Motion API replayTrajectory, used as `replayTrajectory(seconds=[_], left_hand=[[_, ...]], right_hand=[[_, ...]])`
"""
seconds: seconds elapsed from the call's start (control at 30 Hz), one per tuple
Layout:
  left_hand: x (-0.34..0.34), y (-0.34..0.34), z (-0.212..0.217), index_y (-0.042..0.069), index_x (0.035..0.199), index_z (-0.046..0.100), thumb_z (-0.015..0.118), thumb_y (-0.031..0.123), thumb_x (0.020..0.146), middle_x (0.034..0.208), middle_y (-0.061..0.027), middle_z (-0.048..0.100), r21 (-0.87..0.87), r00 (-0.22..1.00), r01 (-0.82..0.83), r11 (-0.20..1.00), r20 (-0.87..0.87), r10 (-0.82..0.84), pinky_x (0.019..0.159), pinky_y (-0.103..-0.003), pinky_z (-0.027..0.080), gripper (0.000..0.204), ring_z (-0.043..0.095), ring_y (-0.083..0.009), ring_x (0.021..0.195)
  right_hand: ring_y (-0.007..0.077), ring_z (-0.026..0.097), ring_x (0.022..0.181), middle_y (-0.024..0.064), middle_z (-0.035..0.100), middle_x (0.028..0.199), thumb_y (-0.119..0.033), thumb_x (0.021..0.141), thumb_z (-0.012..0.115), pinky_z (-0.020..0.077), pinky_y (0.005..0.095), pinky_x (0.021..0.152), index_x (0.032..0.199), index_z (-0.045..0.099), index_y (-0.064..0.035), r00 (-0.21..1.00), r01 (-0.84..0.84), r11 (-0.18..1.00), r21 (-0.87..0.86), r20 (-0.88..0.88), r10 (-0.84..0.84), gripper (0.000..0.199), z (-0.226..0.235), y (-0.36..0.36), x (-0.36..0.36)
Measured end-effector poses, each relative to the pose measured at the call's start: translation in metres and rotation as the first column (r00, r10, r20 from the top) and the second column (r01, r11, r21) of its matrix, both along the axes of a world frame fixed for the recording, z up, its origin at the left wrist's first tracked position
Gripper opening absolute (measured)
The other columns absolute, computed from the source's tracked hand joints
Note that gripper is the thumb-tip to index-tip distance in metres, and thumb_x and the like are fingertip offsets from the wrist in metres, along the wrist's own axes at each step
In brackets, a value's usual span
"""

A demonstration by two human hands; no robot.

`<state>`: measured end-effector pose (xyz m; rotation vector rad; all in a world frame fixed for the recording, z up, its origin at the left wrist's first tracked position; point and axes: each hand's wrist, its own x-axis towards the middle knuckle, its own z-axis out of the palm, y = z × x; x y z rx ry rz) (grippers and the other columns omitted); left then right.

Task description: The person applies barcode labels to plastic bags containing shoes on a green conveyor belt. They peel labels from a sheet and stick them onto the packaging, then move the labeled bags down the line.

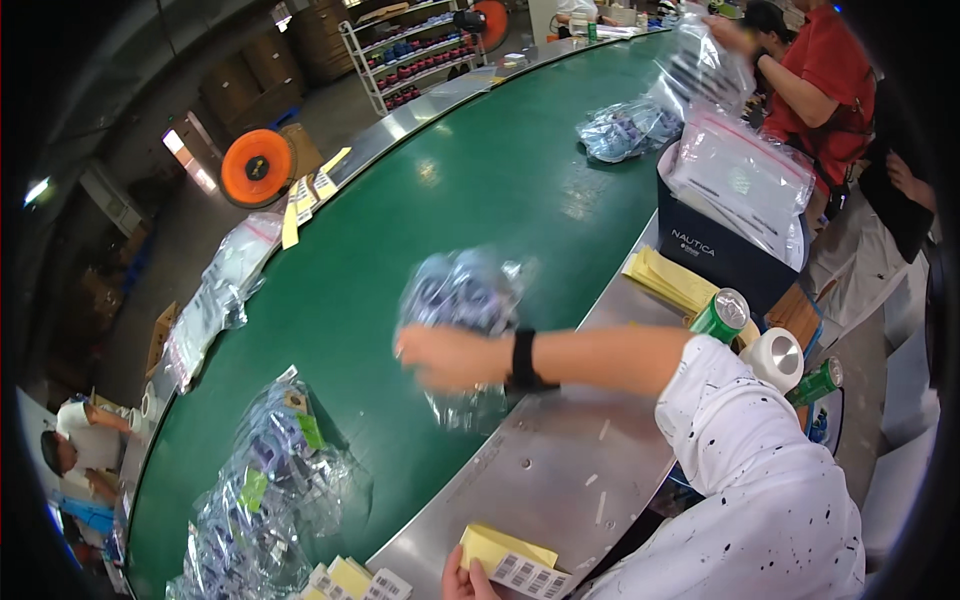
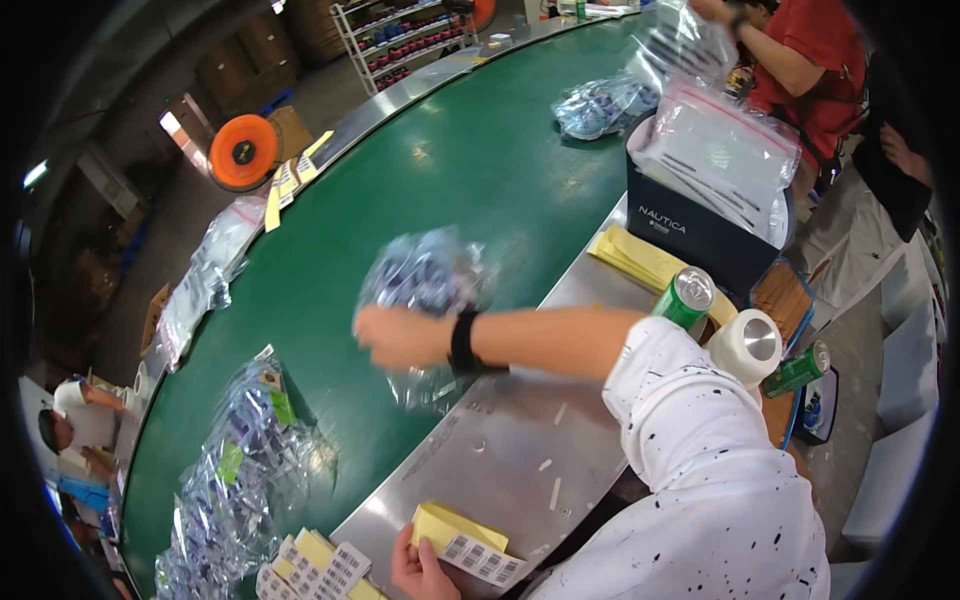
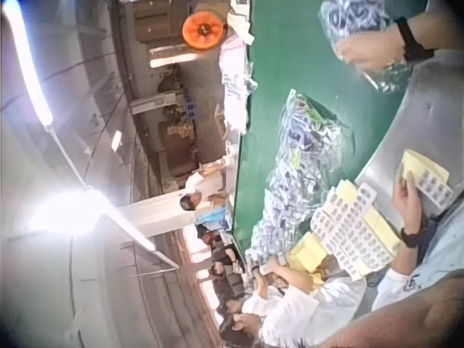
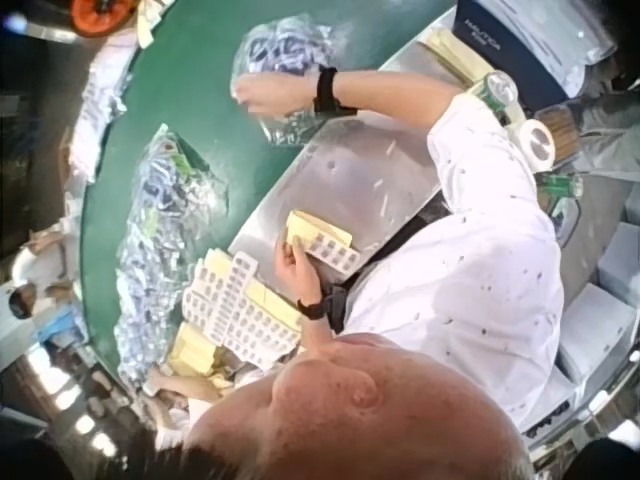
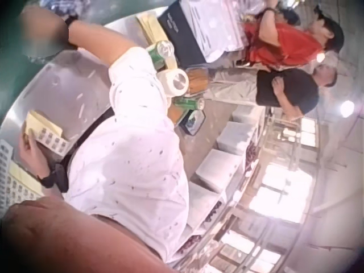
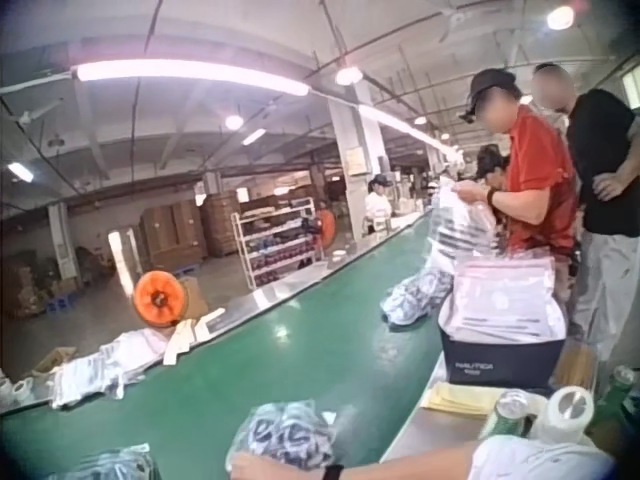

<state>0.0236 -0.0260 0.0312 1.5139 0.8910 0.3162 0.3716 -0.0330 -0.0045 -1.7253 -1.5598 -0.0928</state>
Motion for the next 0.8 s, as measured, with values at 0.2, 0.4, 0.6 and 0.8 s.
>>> replayTrajectory(seconds=[0.2,0.4,0.6,0.8], left_hand=[[-0.010,0.002,-0.009,-0.001,0.112,0.051,0.053,0.006,0.092,0.092,-0.0063,0.060,-0.267,0.893,-0.263,0.927,0.297,0.338,0.068,-0.023,0.046,0.021,0.056,-0.0117,0.077],[-0.016,0.000,0.017,-0.002,0.111,0.055,0.054,0.005,0.091,0.094,-0.0065,0.061,-0.057,0.962,-0.101,0.993,0.250,0.113,0.068,-0.021,0.045,0.021,0.056,-0.0100,0.079],[-0.022,-0.008,0.009,-0.003,0.113,0.057,0.056,0.003,0.090,0.092,-0.0051,0.062,-0.016,0.990,0.008,1.000,0.144,-0.006,0.067,-0.019,0.043,0.024,0.055,-0.0068,0.077],[-0.027,-0.009,-0.021,-0.005,0.110,0.056,0.059,-0.002,0.084,0.088,-0.0096,0.066,0.087,0.993,0.010,0.996,0.116,-0.020,0.062,-0.017,0.044,0.026,0.060,-0.0072,0.077]], right_hand=[[0.0333,0.056,0.064,0.0201,0.057,0.071,-0.019,0.078,0.060,0.0430,0.0415,0.058,0.069,0.058,0.0052,0.888,-0.328,0.924,-0.197,-0.399,0.230,0.026,0.037,-0.051,-0.173],[0.0257,0.046,0.047,0.0169,0.045,0.052,-0.022,0.081,0.062,0.0362,0.0370,0.049,0.064,0.053,0.0051,0.592,-0.384,0.914,-0.127,-0.794,0.139,0.033,0.013,-0.086,-0.216],[0.0207,0.051,0.057,0.0108,0.051,0.067,-0.016,0.082,0.062,0.0409,0.0329,0.055,0.072,0.055,0.0027,0.662,-0.125,0.986,-0.108,-0.749,0.002,0.023,0.025,-0.099,-0.226],[0.0206,0.054,0.070,0.0059,0.055,0.082,-0.007,0.080,0.064,0.0449,0.0301,0.059,0.083,0.062,-0.0018,0.904,-0.064,0.995,0.080,-0.418,0.091,0.006,0.017,-0.102,-0.220]])
